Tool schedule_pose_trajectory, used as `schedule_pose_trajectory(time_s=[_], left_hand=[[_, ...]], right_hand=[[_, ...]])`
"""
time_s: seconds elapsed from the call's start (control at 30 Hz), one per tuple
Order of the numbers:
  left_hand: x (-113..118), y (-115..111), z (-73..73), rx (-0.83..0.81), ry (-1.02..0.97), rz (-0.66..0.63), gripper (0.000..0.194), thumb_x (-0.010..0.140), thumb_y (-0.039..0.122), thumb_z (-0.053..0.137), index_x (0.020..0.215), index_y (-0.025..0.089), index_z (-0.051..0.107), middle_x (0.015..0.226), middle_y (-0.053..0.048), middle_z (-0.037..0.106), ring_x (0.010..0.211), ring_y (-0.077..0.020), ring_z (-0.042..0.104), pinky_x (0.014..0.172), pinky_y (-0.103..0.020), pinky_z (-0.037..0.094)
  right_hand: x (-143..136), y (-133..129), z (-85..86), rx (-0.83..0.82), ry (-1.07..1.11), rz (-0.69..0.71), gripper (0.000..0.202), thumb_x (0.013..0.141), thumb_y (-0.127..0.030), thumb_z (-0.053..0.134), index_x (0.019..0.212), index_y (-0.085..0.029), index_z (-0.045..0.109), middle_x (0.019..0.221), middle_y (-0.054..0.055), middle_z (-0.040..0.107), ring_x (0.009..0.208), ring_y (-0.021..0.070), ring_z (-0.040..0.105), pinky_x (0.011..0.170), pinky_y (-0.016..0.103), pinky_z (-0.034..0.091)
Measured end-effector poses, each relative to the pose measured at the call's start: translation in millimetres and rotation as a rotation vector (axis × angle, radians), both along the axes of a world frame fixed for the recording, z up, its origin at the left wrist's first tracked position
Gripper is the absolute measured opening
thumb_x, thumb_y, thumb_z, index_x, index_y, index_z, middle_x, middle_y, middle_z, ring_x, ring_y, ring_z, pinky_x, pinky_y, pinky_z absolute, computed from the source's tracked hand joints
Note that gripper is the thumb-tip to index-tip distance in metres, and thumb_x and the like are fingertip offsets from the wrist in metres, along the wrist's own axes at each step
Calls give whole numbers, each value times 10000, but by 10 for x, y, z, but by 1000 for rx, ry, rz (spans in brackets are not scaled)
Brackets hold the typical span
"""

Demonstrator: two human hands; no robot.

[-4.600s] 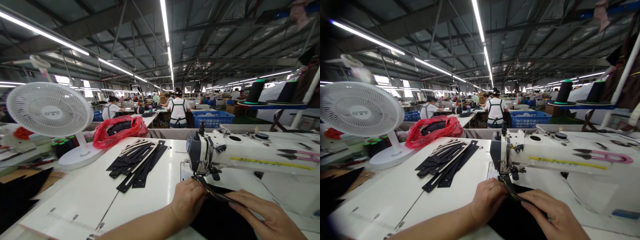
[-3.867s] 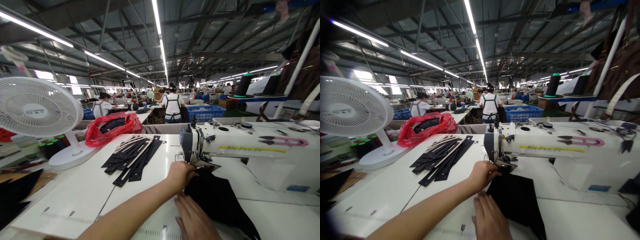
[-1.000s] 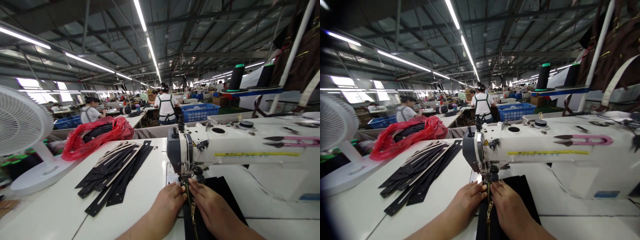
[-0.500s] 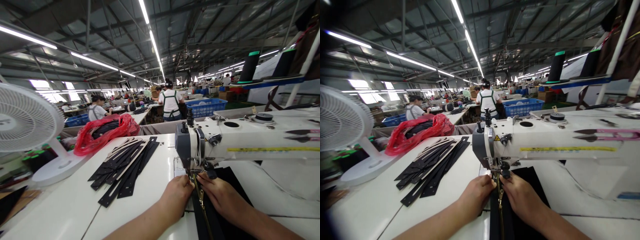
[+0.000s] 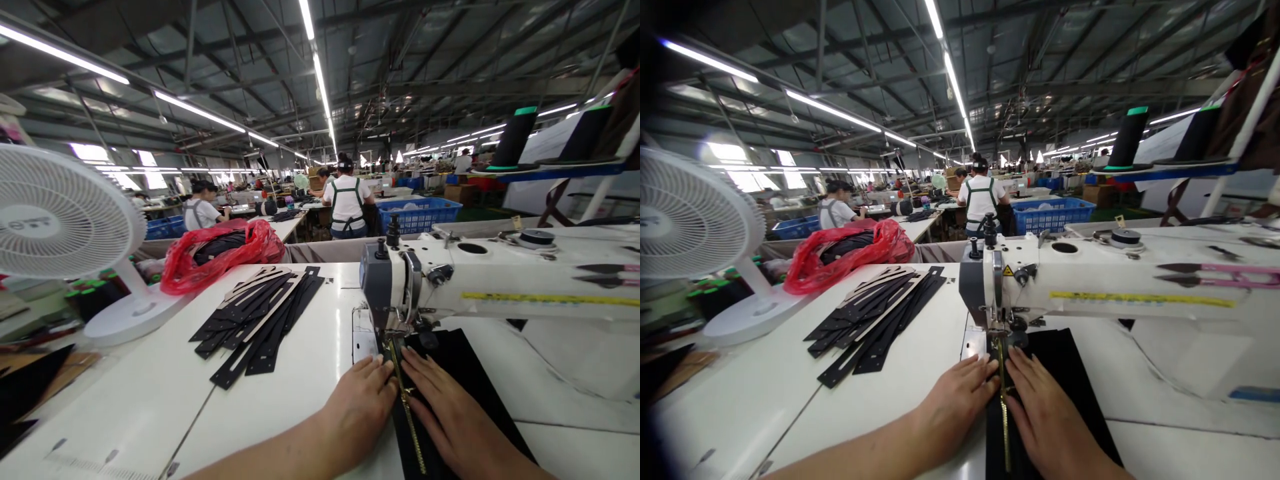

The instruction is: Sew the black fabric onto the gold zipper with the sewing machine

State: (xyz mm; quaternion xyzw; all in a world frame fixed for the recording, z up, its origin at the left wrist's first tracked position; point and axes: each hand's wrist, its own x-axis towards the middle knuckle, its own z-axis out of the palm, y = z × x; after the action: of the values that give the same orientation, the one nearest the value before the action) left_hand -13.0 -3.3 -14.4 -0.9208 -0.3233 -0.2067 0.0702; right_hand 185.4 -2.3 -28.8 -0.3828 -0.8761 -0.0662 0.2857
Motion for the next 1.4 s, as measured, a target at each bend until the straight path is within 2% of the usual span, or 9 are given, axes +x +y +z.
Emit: schedule_pose_trajectory(time_s=[0.1, 0.3, 0.47, 0.67, 0.9, 1.1, 1.23, 1.4], left_hand=[[16, 6, 12, 4, -12, 1, 259, 867, 125, 462, 1095, 78, 575, 1170, -140, 593, 1115, -242, 539, 1014, -387, 407], [8, 70, 79, -41, -19, -7, 226, 870, 131, 486, 1065, 94, 593, 1116, -130, 615, 1070, -238, 567, 996, -384, 427], [-17, 113, 55, -5, -68, -34, 176, 874, 132, 486, 1005, 108, 602, 1044, -125, 634, 1014, -221, 593, 948, -379, 469], [-8, 192, 48, -12, -101, -62, 166, 884, 127, 445, 935, 112, 602, 895, -107, 636, 885, -209, 612, 840, -350, 519], [-46, 333, -18, -122, -122, -18, 167, 903, 189, 449, 997, 161, 584, 928, -81, 586, 897, -199, 572, 794, -315, 504], [-62, 382, -22, -134, -99, 8, 149, 894, 186, 458, 932, 149, 597, 898, -78, 576, 831, -193, 563, 747, -305, 507], [-29, 279, 23, -104, -76, -1, 163, 852, 168, 498, 987, 141, 586, 928, -90, 591, 877, -217, 565, 813, -355, 504], [17, 161, 37, -40, 1, 11, 260, 852, 195, 539, 1109, 158, 555, 975, -89, 588, 889, -233, 570, 779, -386, 524]], right_hand=[[16, 6, -78, 49, -67, 7, 406, 880, -216, 429, 1253, -74, 504, 1288, 164, 500, 1182, 266, 478, 941, 462, 455], [-20, 77, -26, 29, -65, 2, 405, 877, -195, 416, 1237, -41, 516, 1274, 180, 504, 1162, 260, 497, 949, 450, 446], [-33, 164, -33, 55, -74, 10, 379, 874, -184, 416, 1197, -30, 540, 1220, 184, 552, 1119, 254, 536, 925, 432, 473], [-40, 284, -7, 21, 21, 37, 357, 868, -162, 411, 1190, -80, 539, 1138, 165, 611, 1046, 248, 584, 912, 435, 485], [-68, 389, 126, -154, 81, 75, 293, 878, -171, 406, 1137, -172, 544, 1074, 100, 634, 991, 208, 600, 864, 359, 494], [-79, 504, 88, -153, 74, 47, 233, 901, -220, 382, 1013, -185, 583, 999, 77, 657, 942, 202, 611, 848, 349, 486], [-70, 536, 36, -116, 67, -41, 213, 881, -242, 414, 958, -188, 605, 978, 68, 663, 932, 192, 615, 829, 312, 487], [-106, 493, 34, -73, 50, -285, 198, 818, -306, 509, 835, -162, 644, 789, 85, 668, 743, 231, 628, 667, 332, 497]])
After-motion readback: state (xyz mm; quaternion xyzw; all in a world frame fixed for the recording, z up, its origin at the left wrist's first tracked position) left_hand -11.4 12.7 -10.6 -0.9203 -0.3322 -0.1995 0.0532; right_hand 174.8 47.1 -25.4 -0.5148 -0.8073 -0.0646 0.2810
